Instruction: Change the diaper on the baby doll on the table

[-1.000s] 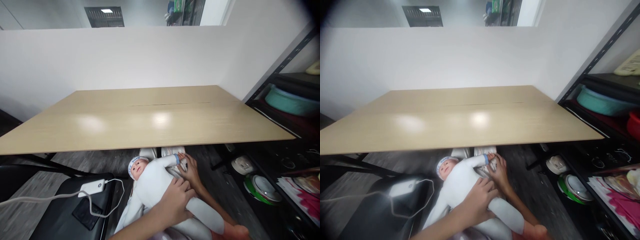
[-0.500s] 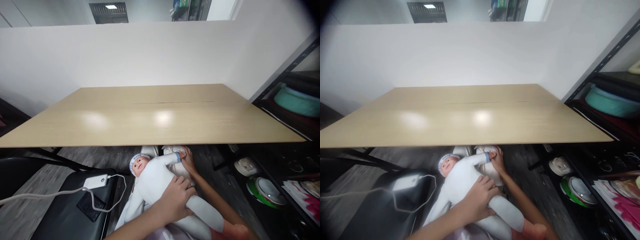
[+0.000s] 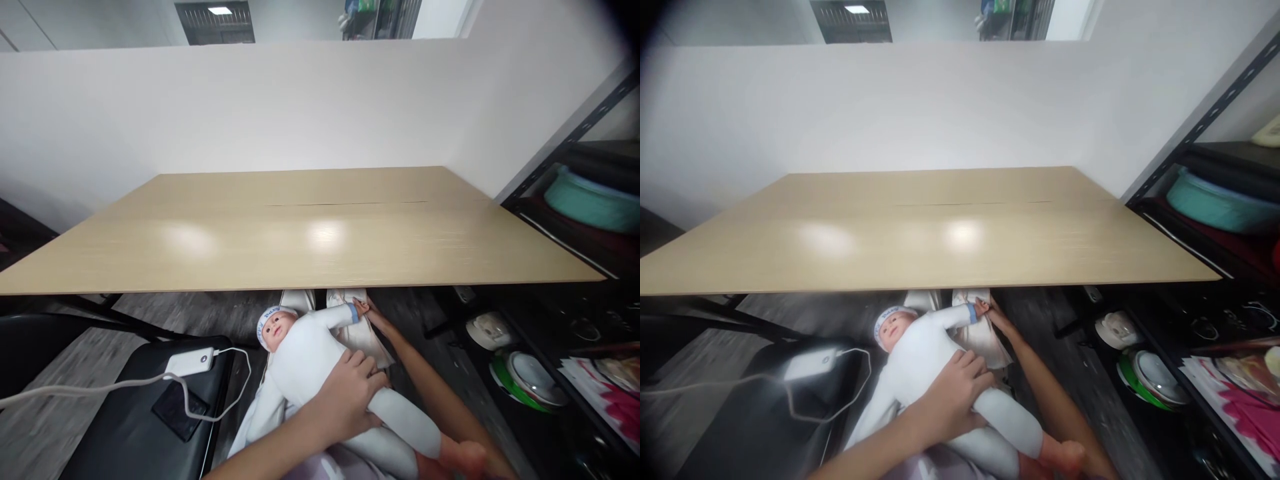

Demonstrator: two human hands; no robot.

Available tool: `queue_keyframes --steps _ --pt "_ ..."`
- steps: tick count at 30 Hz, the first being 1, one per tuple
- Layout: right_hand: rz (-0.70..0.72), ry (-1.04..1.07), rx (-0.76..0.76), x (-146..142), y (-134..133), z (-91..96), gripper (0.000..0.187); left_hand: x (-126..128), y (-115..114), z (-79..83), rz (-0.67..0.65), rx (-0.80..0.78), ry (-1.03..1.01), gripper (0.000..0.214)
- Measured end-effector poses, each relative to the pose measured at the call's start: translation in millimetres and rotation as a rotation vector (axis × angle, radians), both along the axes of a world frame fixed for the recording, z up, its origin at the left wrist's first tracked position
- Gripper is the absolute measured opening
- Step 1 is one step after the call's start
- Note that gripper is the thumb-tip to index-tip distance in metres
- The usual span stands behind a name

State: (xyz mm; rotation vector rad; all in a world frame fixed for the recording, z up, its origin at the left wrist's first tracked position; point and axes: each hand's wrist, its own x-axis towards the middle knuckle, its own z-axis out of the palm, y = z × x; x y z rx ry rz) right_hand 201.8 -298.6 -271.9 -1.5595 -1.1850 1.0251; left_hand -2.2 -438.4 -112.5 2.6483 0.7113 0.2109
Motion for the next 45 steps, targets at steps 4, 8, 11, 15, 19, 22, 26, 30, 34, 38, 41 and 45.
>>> queue_keyframes --steps 4,8,11,15,19,22,26,30,34,38,41,45 --pt "-0.043 -0.178 -0.031 13 -8 -1.6 0.052 -2 0 3.6 0.001 -0.005 0.005 0.051" --pt "-0.081 -0.324 -0.008 16 -40 -6.4 0.080 -3 -2 5.8 0.010 -0.008 -0.011 0.051" --pt "0.033 -0.475 0.042 10 -69 -15.1 0.089 -4 -3 5.0 0.021 0.002 -0.023 0.050" --pt "0.161 -0.640 0.042 11 -84 -27.3 0.093 -4 -3 3.4 0.023 0.002 -0.030 0.052" --pt "0.209 -0.600 0.003 23 -83 -26.5 0.097 -5 -2 5.1 0.020 -0.007 -0.024 0.048" --pt "0.227 -0.584 0.005 27 -91 -12.6 0.101 -6 -1 7.6 0.015 -0.023 -0.026 0.048" --pt "0.141 -0.601 0.172 20 -108 28.1 0.104 -6 -1 8.1 0.010 -0.023 -0.029 0.050" --pt "0.232 -0.616 0.416 5 -105 76.4 0.079 -7 -1 8.0 0.002 -0.031 -0.035 0.048" --pt "0.516 -0.668 0.522 -19 -75 101.3 0.069 -6 -1 9.3 -0.004 -0.055 -0.031 0.050" --pt "0.767 -0.784 0.474 -52 -39 114.5 0.067 -4 -2 8.1 0.001 -0.045 0.014 0.047" --pt "0.898 -0.916 0.364 -77 -21 128.4 0.047 -4 -3 9.5 0.007 -0.024 0.044 0.043" --pt "0.956 -0.954 0.382 -98 -18 147.7 0.029 -13 -9 24.9 0.055 0.037 0.061 0.047"
